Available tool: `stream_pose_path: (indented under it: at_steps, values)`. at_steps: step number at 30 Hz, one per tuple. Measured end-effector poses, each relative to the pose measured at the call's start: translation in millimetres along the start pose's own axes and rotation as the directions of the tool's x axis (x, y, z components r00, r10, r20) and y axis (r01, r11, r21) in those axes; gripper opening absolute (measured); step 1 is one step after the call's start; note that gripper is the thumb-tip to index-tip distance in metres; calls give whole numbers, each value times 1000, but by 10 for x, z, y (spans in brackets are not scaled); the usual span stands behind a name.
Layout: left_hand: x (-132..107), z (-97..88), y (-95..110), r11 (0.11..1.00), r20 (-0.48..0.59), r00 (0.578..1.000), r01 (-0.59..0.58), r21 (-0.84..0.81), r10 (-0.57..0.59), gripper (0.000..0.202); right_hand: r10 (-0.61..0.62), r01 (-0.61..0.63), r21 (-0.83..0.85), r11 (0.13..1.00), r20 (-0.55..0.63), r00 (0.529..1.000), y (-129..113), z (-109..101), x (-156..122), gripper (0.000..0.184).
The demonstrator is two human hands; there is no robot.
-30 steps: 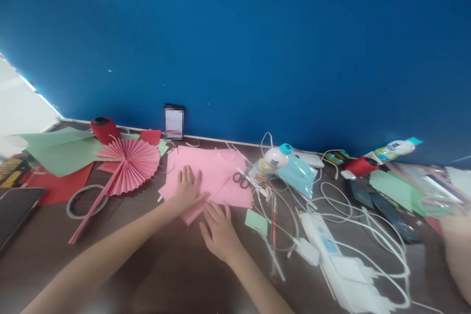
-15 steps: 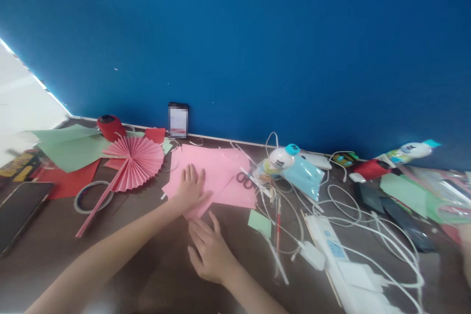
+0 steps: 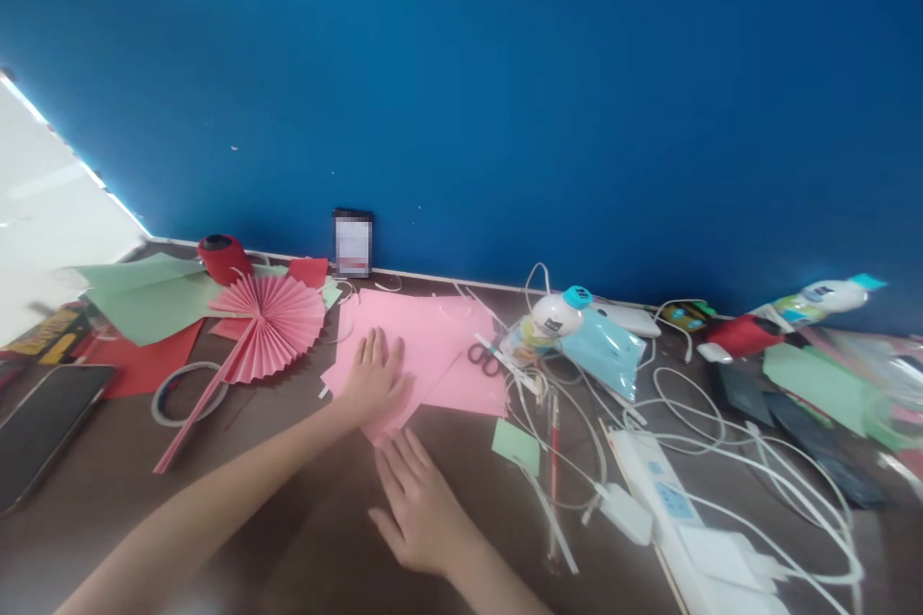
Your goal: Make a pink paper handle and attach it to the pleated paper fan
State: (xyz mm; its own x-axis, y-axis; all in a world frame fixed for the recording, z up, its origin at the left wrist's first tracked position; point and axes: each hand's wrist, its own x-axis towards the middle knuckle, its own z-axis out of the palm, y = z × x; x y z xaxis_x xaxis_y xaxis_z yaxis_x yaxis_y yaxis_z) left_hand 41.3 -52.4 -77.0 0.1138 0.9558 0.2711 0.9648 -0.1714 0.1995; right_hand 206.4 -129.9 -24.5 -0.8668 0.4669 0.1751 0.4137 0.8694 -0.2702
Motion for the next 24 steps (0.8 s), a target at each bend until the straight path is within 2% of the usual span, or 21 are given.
stream_pose_path:
  at_steps: [3,4,5,6,7,8,9,10,11,12,13,14,16,18,21,23,24]
  values:
    - [13,3,-53,993,7,1000,17,-118,-16,64,-35,42,170,985,-45,998,-10,-32,-25,39]
    - [22,-1,-81,986,17,1000,27,-163,-25,62,10,11,241,970,-87,996,13,-45,-28,35]
    - [33,-7,-112,977,24,999,45,-210,-41,57,102,-54,321,945,-133,986,51,-54,-27,32]
    - [44,-17,-143,965,28,998,66,-254,-61,51,238,-147,417,897,-176,955,100,-59,-20,30]
    - [55,-30,-170,954,30,997,81,-289,-76,46,405,-248,530,811,-202,892,156,-60,-7,28]
    - [64,-44,-191,944,25,996,90,-319,-87,42,574,-328,656,680,-198,795,214,-59,13,28]
    - [72,-58,-204,932,13,995,95,-349,-96,39,719,-356,782,511,-163,676,269,-55,40,31]
    - [78,-71,-208,916,-5,994,99,-388,-110,38,816,-330,884,330,-92,570,318,-53,73,35]
    - [81,-81,-205,899,-28,992,99,-426,-123,36,864,-269,950,157,0,504,360,-51,111,38]
    - [84,-88,-197,884,-52,990,95,-457,-134,35,876,-200,980,16,83,475,395,-53,152,39]
    - [85,-93,-188,867,-74,986,94,-489,-148,34,868,-145,986,-86,146,475,423,-55,195,39]
    - [86,-95,-179,853,-92,982,94,-514,-163,32,848,-117,981,-152,190,494,447,-59,238,37]
    - [87,-97,-173,840,-110,977,95,-535,-180,31,809,-142,970,-197,242,535,485,-58,323,31]
    - [83,-105,-184,833,-125,973,94,-546,-192,30,791,-238,959,-152,263,553,514,-40,400,28]
    - [35,-173,-203,825,-152,968,81,-559,-198,27,809,-329,943,-47,229,542,546,14,494,35]
    - [-42,-271,-184,851,-193,971,19,-525,-141,27,822,-319,948,-15,193,535,558,49,542,37]
    - [-90,-330,-160,879,-226,971,-42,-476,-76,28,829,-303,953,-10,177,530,563,63,564,37]
